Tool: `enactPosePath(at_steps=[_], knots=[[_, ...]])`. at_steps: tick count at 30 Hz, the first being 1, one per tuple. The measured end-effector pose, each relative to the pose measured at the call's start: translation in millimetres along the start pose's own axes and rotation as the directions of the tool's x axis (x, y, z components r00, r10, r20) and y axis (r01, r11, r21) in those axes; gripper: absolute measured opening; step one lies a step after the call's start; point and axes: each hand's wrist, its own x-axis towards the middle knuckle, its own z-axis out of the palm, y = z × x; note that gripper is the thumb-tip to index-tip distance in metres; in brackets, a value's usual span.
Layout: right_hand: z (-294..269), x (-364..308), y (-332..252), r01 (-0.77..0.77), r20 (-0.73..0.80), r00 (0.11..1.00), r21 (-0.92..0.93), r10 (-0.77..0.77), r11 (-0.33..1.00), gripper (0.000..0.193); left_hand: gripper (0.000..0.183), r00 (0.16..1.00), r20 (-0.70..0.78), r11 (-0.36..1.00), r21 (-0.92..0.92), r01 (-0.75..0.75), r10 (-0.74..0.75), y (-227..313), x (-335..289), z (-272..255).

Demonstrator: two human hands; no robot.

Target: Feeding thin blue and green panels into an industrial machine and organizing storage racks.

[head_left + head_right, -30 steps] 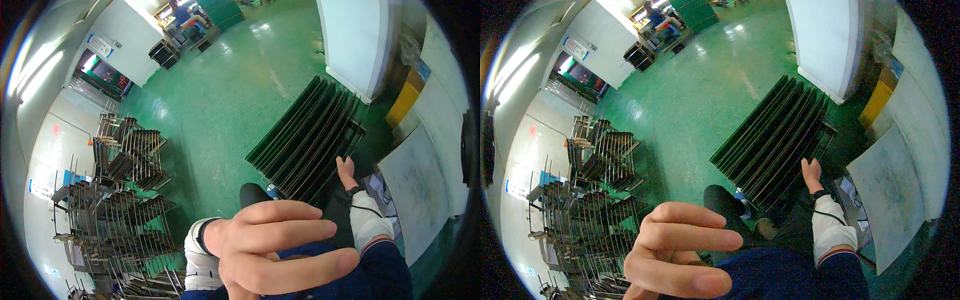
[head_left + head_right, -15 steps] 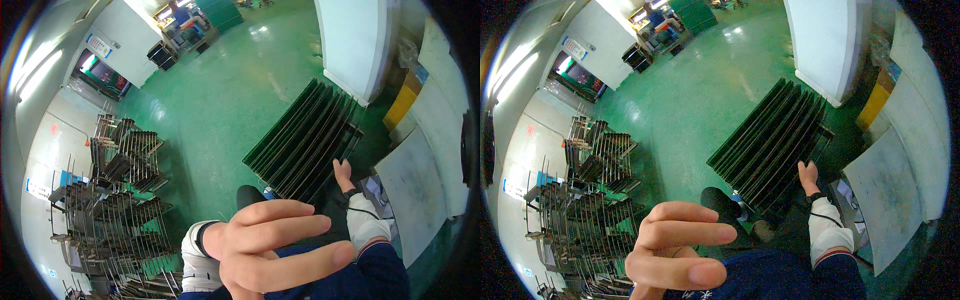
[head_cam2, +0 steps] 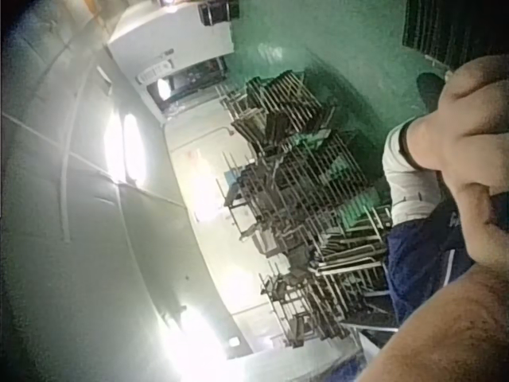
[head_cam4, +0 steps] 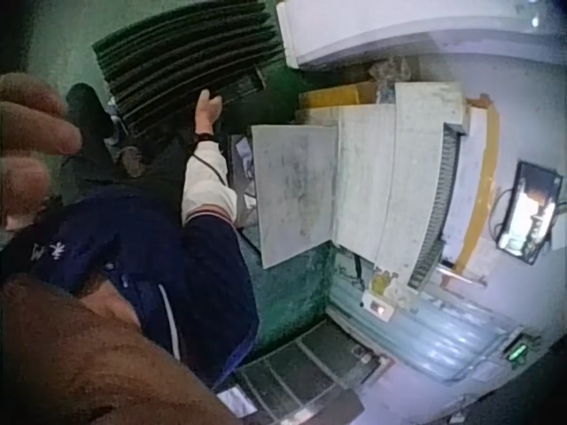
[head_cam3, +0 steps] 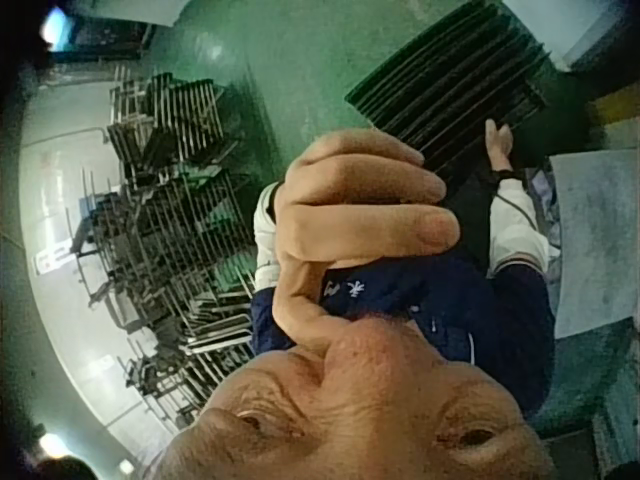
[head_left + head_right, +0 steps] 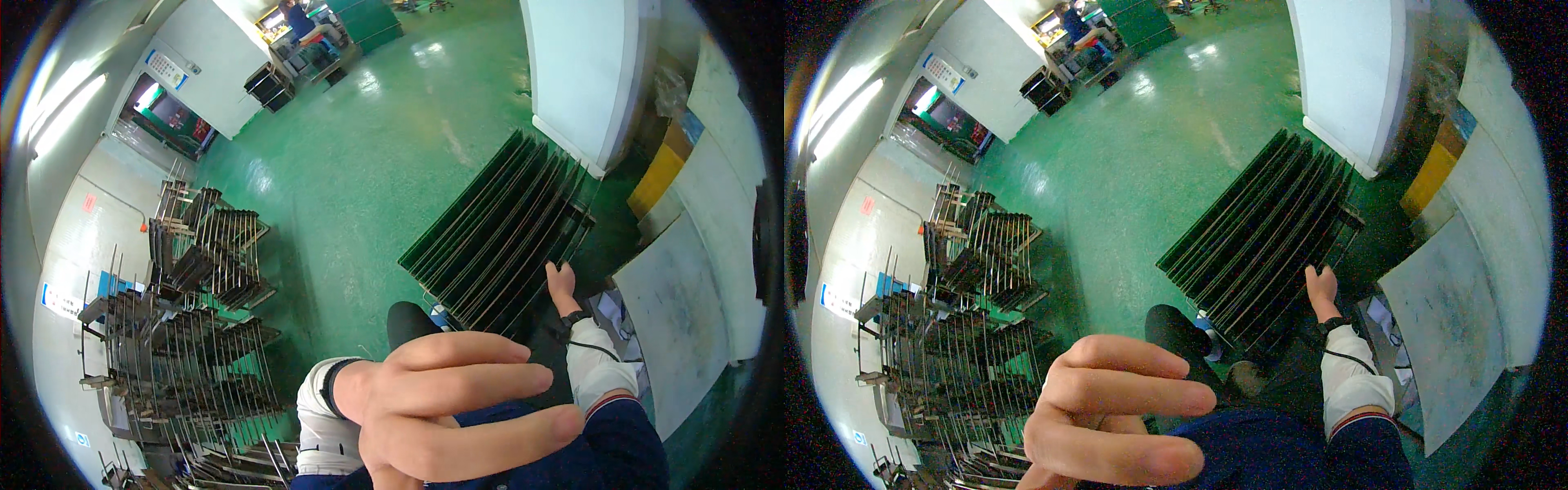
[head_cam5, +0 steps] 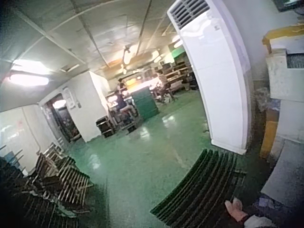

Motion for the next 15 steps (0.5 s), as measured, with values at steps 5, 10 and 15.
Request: enactPosePath(at_steps=[5, 10, 15], knots=[[5, 0, 7, 0.059, -0.073, 0.996, 0.012, -0.058, 0.998, 0.055, 0.013, 0.981, 0.01, 0.98, 0.055, -0.192, 0.192, -3, 16, 7], [3, 2, 5, 0.04, -0.017, 0.999, 0.01, -0.04, 0.999, 0.049, 0.005, 0.996, 0.03, 0.978, -0.186, 0.093, -0.088, -6, -8, -9], [15, 10, 22, 0.052, -0.093, 0.994, 0.039, -0.048, 0.998, 0.045, 0.012, 0.842, -0.2, 0.74, -0.604, 0.296, -0.5, -48, -35, -12]])
